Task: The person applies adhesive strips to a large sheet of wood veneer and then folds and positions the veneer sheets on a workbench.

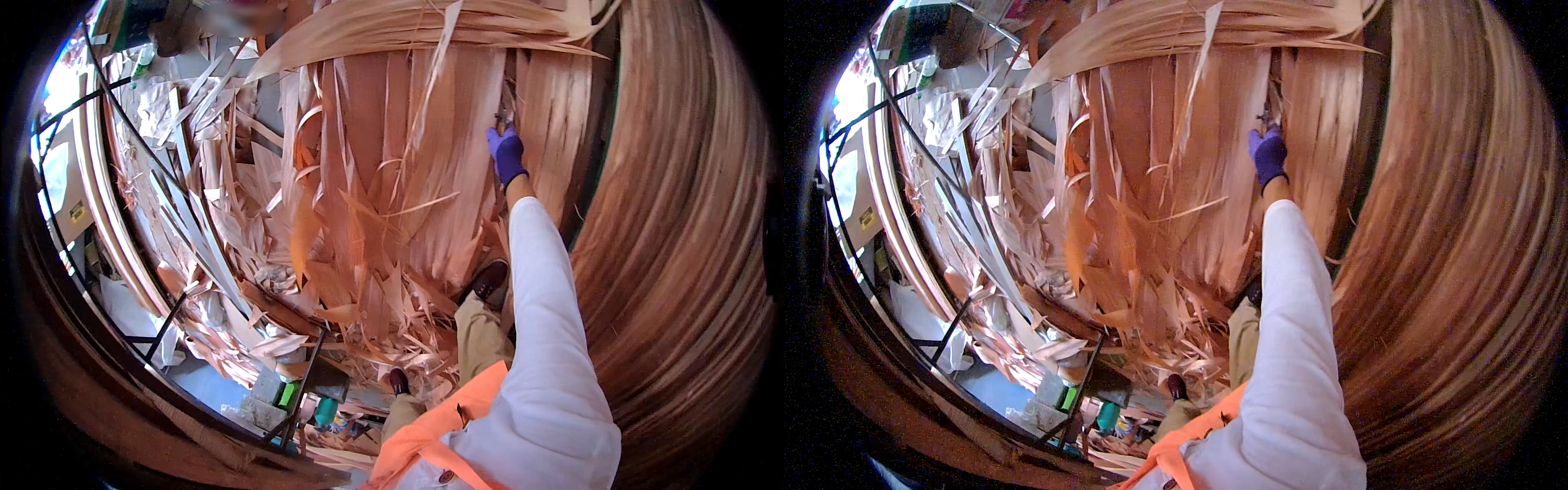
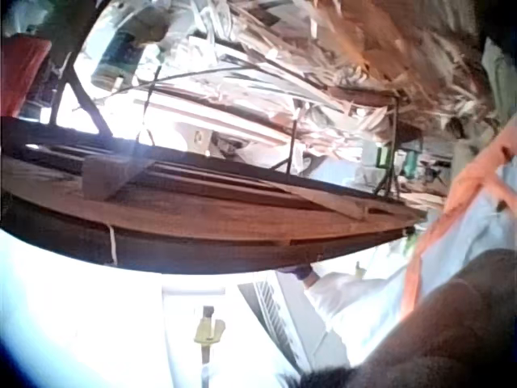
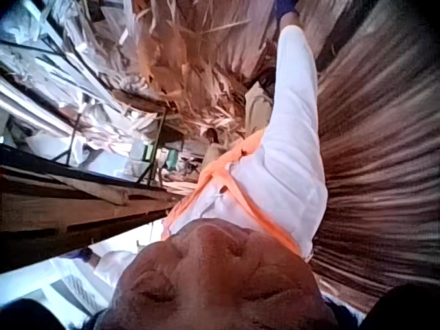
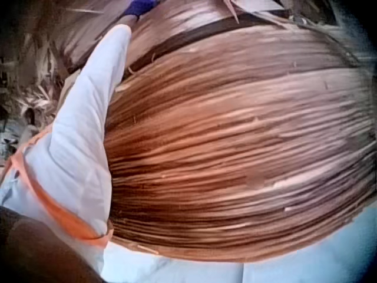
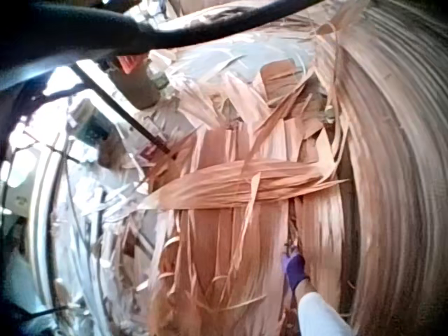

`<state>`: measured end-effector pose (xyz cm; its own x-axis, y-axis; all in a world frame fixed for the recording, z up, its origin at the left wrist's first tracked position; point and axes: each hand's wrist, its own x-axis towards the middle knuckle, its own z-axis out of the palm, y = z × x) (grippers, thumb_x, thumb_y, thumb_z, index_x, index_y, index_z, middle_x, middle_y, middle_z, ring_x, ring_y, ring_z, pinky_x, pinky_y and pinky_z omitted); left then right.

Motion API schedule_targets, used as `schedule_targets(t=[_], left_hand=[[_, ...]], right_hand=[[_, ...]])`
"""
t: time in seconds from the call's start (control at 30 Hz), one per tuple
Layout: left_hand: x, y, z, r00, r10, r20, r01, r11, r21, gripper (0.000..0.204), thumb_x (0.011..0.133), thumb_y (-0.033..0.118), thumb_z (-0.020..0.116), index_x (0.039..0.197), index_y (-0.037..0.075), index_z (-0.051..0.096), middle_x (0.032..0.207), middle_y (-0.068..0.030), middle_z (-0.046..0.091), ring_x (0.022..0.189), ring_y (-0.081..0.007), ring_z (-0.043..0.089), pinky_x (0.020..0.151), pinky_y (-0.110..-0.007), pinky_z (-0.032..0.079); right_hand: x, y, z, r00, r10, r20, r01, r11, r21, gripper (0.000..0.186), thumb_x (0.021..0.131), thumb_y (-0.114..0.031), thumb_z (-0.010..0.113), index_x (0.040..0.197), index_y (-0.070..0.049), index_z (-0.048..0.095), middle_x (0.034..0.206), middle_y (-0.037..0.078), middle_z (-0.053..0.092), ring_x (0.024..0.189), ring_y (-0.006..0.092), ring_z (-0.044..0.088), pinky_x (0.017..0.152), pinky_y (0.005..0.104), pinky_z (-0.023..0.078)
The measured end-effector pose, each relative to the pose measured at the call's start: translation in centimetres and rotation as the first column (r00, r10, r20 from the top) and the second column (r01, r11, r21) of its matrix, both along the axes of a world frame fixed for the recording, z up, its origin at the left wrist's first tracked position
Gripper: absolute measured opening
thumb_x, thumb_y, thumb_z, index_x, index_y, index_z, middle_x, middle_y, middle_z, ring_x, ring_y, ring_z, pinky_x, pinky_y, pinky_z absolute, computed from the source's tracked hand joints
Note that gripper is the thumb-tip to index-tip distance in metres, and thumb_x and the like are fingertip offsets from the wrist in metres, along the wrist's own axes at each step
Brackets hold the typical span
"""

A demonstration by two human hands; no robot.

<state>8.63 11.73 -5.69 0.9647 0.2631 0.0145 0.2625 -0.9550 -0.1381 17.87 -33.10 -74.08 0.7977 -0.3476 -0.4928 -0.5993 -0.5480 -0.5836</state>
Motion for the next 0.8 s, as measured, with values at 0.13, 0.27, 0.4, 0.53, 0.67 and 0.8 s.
schedule_targets(t=[0.13, 0.27, 0.4, 0.53, 0.67, 0.8], left_hand=[[1.5, 0.7, -1.2, 0.999, 0.016, 0.028, -0.015, 0.999, -0.036, 0.061, 0.088, 0.034, 0.050, 0.139, 0.012, 0.025, 0.142, -0.0173, 0.028, 0.131, -0.0362, 0.026, 0.108, -0.047, 0.023], [0.8, 0.8, -1.0, 0.998, 0.052, 0.038, -0.051, 0.998, -0.036, 0.060, 0.089, 0.034, 0.048, 0.139, 0.011, 0.026, 0.142, -0.0171, 0.028, 0.131, -0.0356, 0.026, 0.108, -0.047, 0.022], [0.6, 0.8, 0.3, 0.996, 0.058, 0.073, -0.053, 0.996, -0.070, 0.058, 0.090, 0.034, 0.046, 0.139, 0.011, 0.027, 0.143, -0.0169, 0.027, 0.131, -0.0350, 0.026, 0.108, -0.046, 0.022], [-0.8, 1.5, 2.0, 0.989, 0.085, 0.120, -0.070, 0.990, -0.120, 0.056, 0.091, 0.034, 0.044, 0.139, 0.010, 0.027, 0.143, -0.0167, 0.027, 0.131, -0.0343, 0.027, 0.108, -0.046, 0.022], [-2.7, 2.0, 3.9, 0.975, 0.133, 0.179, -0.103, 0.980, -0.168, 0.055, 0.092, 0.034, 0.042, 0.139, 0.010, 0.028, 0.143, -0.0165, 0.027, 0.131, -0.0337, 0.027, 0.108, -0.045, 0.022], [-3.3, 3.4, 4.0, 0.962, 0.122, 0.243, -0.082, 0.982, -0.169, 0.053, 0.094, 0.034, 0.040, 0.139, 0.009, 0.028, 0.143, -0.0163, 0.027, 0.131, -0.0330, 0.027, 0.108, -0.045, 0.022]], right_hand=[[0.9, -2.4, -7.5, 0.982, -0.172, 0.082, 0.160, 0.977, 0.139, 0.036, 0.078, -0.017, 0.061, 0.107, 0.000, 0.050, 0.075, 0.010, 0.058, 0.061, 0.0202, 0.052, 0.055, 0.0337, 0.041], [1.5, 0.2, -6.1, 0.975, -0.149, -0.163, 0.170, 0.978, 0.124, 0.030, 0.075, -0.017, 0.062, 0.097, 0.002, 0.054, 0.071, 0.012, 0.057, 0.061, 0.0238, 0.052, 0.053, 0.0360, 0.041], [3.4, 1.9, 4.2, 1.000, -0.009, 0.006, 0.009, 0.997, 0.081, 0.033, 0.072, -0.024, 0.062, 0.091, 0.003, 0.059, 0.080, 0.023, 0.063, 0.078, 0.0368, 0.061, 0.068, 0.0417, 0.047], [4.5, 2.4, 12.7, 0.995, -0.011, 0.096, -0.022, 0.943, 0.332, 0.020, 0.077, -0.018, 0.064, 0.087, -0.002, 0.058, 0.068, 0.008, 0.057, 0.058, 0.0191, 0.055, 0.053, 0.0319, 0.044], [6.1, 2.7, 26.2, 0.992, -0.054, 0.111, -0.018, 0.825, 0.565, 0.012, 0.081, -0.013, 0.063, 0.088, -0.005, 0.058, 0.065, 0.000, 0.054, 0.051, 0.0092, 0.049, 0.046, 0.0248, 0.041], [6.7, 1.2, 41.5, 0.979, -0.150, 0.135, 0.022, 0.743, 0.669, 0.010, 0.081, -0.012, 0.063, 0.088, -0.007, 0.058, 0.066, -0.003, 0.052, 0.050, 0.0070, 0.047, 0.045, 0.0214, 0.039]])
